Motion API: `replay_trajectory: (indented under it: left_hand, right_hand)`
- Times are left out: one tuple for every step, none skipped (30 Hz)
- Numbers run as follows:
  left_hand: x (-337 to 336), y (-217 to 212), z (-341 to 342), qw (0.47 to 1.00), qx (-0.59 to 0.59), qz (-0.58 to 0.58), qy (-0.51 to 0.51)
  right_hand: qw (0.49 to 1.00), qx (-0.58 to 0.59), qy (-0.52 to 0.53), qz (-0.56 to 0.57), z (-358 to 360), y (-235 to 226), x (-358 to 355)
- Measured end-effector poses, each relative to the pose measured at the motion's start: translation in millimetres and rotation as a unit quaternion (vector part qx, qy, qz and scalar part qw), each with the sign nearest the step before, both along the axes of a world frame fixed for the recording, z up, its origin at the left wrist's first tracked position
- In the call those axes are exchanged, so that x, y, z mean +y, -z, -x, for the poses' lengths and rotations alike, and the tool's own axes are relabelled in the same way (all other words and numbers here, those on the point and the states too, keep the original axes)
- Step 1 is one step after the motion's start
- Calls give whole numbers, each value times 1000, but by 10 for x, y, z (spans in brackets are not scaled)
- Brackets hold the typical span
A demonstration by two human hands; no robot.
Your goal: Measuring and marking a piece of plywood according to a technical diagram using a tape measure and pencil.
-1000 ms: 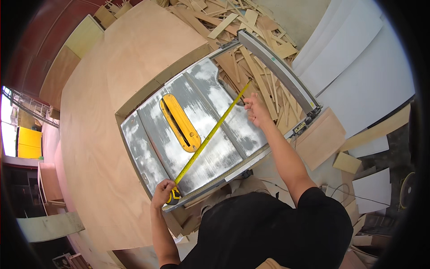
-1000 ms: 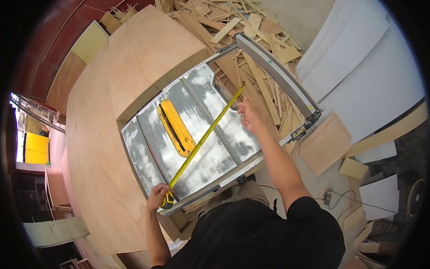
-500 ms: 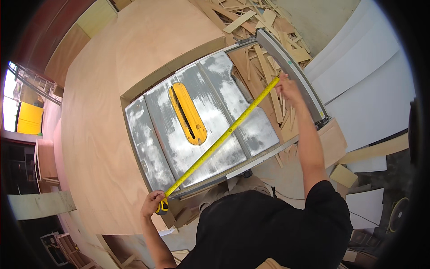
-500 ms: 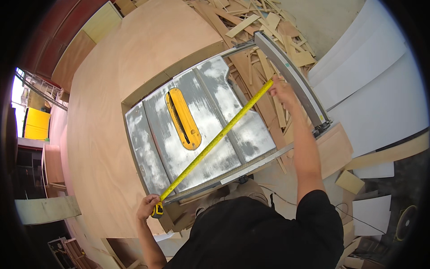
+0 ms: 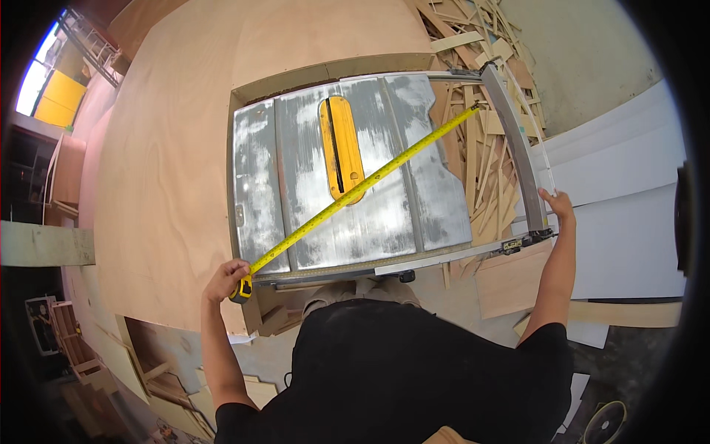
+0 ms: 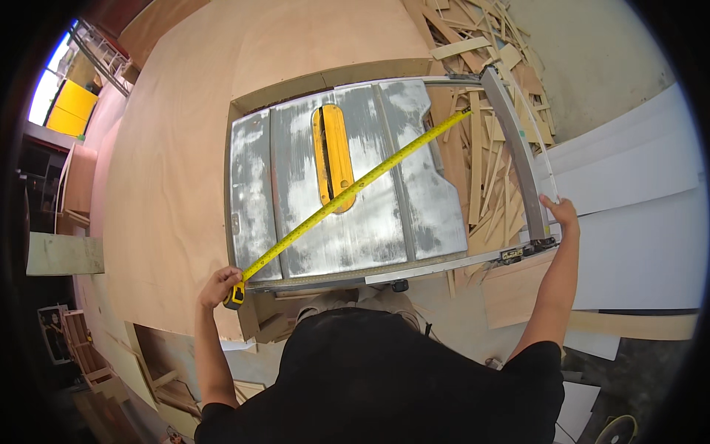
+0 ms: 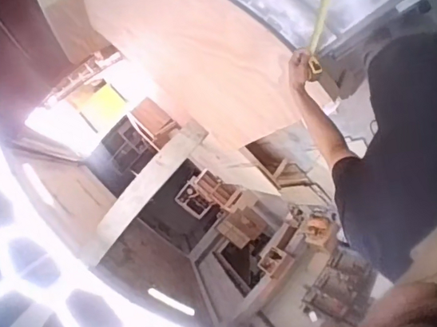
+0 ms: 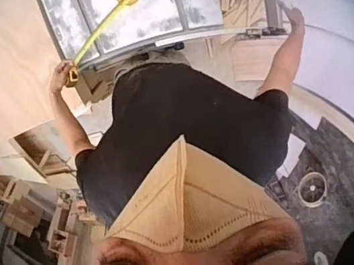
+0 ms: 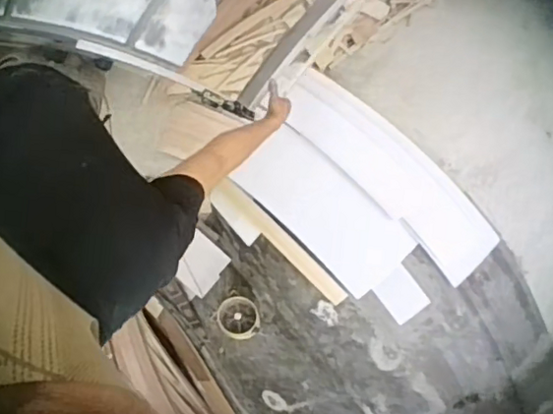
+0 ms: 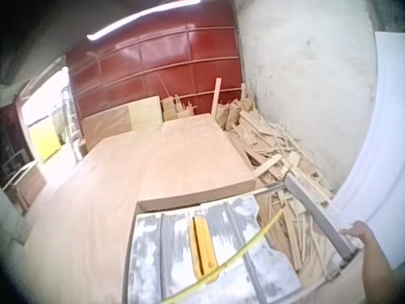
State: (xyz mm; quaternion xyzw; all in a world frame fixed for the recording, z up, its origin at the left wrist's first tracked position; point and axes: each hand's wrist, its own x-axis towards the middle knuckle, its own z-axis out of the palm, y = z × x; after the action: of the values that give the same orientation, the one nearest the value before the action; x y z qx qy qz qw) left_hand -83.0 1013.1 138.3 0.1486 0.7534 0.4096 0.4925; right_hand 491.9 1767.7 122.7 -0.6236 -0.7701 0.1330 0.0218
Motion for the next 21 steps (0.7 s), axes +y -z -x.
replay_trajectory:
  left_hand:
    - [72,30,83,1000,-4,7,19]
    - [58,-28,56,1000,9,24,7]
    - [17,-33,49,1000,5,28,10]
    - [111,-3,139,999,18,12,28]
    - [225,21,200,999,31,-4,45]
    - [379,-13,244,999,18,-5,51]
    - [473,8,297,998,11,0,63]
    - [588,47,413,996,21,-2,88]
    - [692,95,493,994,31,-5,108]
    - [775,149,548,993,38,1,110]
    - [918,179,601,989,57,-8,135]
    - [1080,188,627,986,81,4,147]
    - [1220,197,650,982,105,18,158]
    - [1370,220,683,975,134,12,176]
    - [1495,254,726,968,164,6,190]
    - [1548,343,797,951,218,8,219]
    - [1689,315,789,937,258,5,235]
    - [1762,345,822,932,273,-5,237]
    - [1881,329,814,957,199,4,212]
    - [1966,368,828,946,233,7,223]
    - [2091,384,797,925,294,5,240]
  right_hand:
    - [1000,-4,5,-1,-110,-158,83]
    - [997,-67,-15,-22,372,-311,-247]
    - [989,-136,-28,-52,922,-760,-737]
    - [986,-149,-46,-59,959,-759,-918]
    - [983,-162,-65,-64,969,-604,-1049]
    - [981,-158,-91,-65,978,-387,-1186]
    - [977,-170,-116,-52,1086,-105,-1261]
    - [982,-138,-91,-95,1035,238,-1360]
    - [982,-105,-71,-139,992,458,-1452]
    - [989,-52,-41,-129,1062,481,-1611]
    - [992,1,-10,-122,1139,485,-1798]
    - [995,28,10,-100,1211,472,-1985]
    - [995,55,29,-76,1272,467,-2194]
    - [995,67,39,-63,1286,570,-2386]
    - [995,80,45,-50,1303,682,-2559]
    - [995,78,39,-45,1354,715,-2750]
    - [987,141,42,-61,1373,744,-2968]
    - [975,207,39,-72,1412,764,-3159]
    - [976,208,32,-60,1392,785,-3288]
    - [959,257,57,-101,1322,853,-3382]
    - [938,304,87,-141,1293,921,-3504]
